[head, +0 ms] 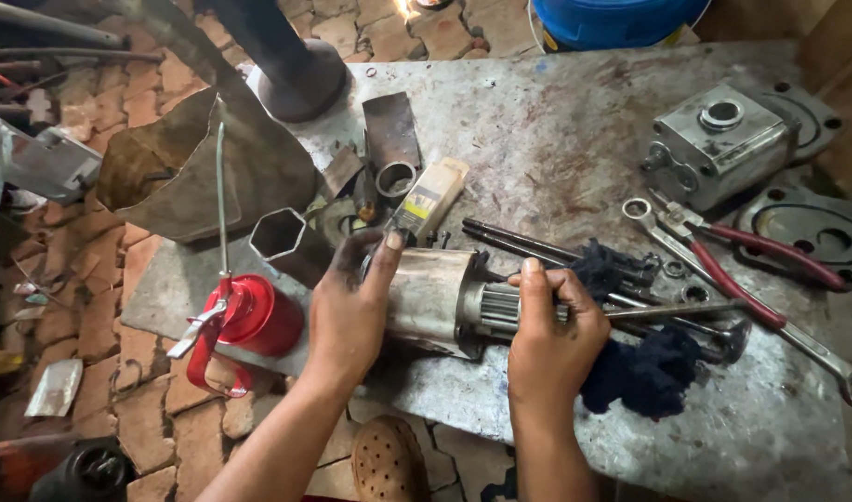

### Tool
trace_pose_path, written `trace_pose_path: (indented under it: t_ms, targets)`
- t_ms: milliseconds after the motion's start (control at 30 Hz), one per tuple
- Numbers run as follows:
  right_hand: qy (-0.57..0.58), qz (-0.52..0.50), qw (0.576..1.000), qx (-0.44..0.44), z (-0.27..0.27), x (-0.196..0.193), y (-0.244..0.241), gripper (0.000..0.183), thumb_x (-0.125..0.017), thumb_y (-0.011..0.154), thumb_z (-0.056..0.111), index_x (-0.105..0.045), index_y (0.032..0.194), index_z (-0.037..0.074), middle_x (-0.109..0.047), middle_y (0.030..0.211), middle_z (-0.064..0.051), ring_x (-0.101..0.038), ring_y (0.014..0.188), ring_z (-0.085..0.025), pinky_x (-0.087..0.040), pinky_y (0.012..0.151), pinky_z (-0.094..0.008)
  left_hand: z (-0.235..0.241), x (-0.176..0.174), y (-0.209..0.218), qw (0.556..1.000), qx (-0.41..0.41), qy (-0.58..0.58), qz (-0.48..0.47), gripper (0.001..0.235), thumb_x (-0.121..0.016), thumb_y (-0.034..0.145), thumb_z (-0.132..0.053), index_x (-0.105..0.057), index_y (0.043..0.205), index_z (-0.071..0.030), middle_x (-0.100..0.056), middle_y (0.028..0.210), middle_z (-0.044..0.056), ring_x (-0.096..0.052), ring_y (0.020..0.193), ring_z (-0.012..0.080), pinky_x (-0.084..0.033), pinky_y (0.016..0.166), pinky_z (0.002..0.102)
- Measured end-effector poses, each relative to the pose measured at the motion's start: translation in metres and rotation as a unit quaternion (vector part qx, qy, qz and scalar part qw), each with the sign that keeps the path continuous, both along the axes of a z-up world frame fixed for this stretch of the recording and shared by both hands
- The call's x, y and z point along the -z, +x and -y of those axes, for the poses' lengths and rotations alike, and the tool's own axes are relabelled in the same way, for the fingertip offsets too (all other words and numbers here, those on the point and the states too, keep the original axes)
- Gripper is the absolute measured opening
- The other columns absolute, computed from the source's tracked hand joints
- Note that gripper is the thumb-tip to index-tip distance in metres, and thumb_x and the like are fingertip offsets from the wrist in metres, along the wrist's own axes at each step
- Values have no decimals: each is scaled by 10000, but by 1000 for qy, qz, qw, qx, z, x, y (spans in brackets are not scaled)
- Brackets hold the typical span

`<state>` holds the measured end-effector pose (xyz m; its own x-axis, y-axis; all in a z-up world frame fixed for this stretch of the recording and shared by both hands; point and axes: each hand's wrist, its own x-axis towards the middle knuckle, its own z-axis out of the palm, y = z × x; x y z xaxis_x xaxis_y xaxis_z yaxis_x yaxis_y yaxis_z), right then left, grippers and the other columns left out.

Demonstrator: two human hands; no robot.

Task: The person disassembles and wipes down components of a hydraulic pump including the gear housing and end plates, using a cloth and various tools.

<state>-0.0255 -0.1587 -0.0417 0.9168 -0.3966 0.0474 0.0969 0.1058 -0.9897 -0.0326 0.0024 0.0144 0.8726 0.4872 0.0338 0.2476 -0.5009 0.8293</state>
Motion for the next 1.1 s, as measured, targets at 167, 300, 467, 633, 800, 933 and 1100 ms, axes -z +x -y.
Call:
trace_pose_path:
  t_ms: [167, 300, 467, 633, 800, 933, 1100]
  targets:
    - [-11, -24, 1000, 10, 0, 2, 11, 242, -642, 988, 113, -683, 776, 3, -634, 702, 9, -484, 651, -49, -373, 590, -240, -8, 10, 20, 953, -4, -299, -45, 454, -658, 919, -299, -682, 1311, -71, -747, 1158, 60, -667, 1035, 136, -482, 944, 265]
    - [50, 11, 998, 42, -12, 4, 1, 199, -645, 994, 71, -638, 815, -16, -656, 790, 5, -537, 744, -32, -434, 663, -219, -6, 0, 23, 942, -41, -319, -99, 463, -659, 903, -244, -709, 1321, -54, -745, 1108, 105, -661, 959, 187, -501, 873, 319]
    - [-7, 10, 999, 39, -7, 6, 9, 206, -633, 989, 64, -652, 799, -13, -667, 773, -16, -553, 716, -57, -431, 654, -226, -3, 1, 13, 991, 106, -83, 15, 545, -708, 948, -299, -622, 1402, -8, -641, 1379, 151, -590, 1275, 241, -435, 1065, 336]
    - [-54, 1, 998, -15, 4, 9, 35, 212, -647, 969, 84, -681, 778, -2, -699, 760, -35, -610, 718, -85, -477, 681, -228, -7, -22, -2, 947, 271, 170, 10, 922, -948, 582, -413, -607, 1328, 8, -477, 1490, 242, -522, 1354, 364, -455, 1066, 412]
    - [-28, 14, 998, -56, 4, 4, 40, 189, -663, 942, 83, -650, 783, -18, -710, 753, -54, -626, 707, -88, -507, 661, -245, -9, -44, 11, 896, 252, 266, -250, 1066, -904, 549, -530, -525, 1495, -218, -465, 1561, 114, -600, 1291, 346, -532, 1039, 415]
    - [4, 52, 994, -93, 2, 3, 38, 163, -644, 961, 64, -640, 822, -20, -717, 802, -61, -638, 758, -82, -518, 701, -237, -21, -38, 32, 775, 415, 475, 37, 1197, -827, 535, -796, -515, 1389, -17, -605, 1203, 253, -605, 1154, 476, -474, 961, 559]
    - [6, 63, 995, -80, 0, 7, 36, 130, -636, 970, 44, -629, 862, -26, -714, 825, -69, -631, 767, -86, -513, 711, -238, -15, -34, 52, 808, 450, 359, -130, 1084, -859, 557, -696, -519, 1295, 22, -683, 1028, 234, -694, 933, 411, -528, 873, 485]
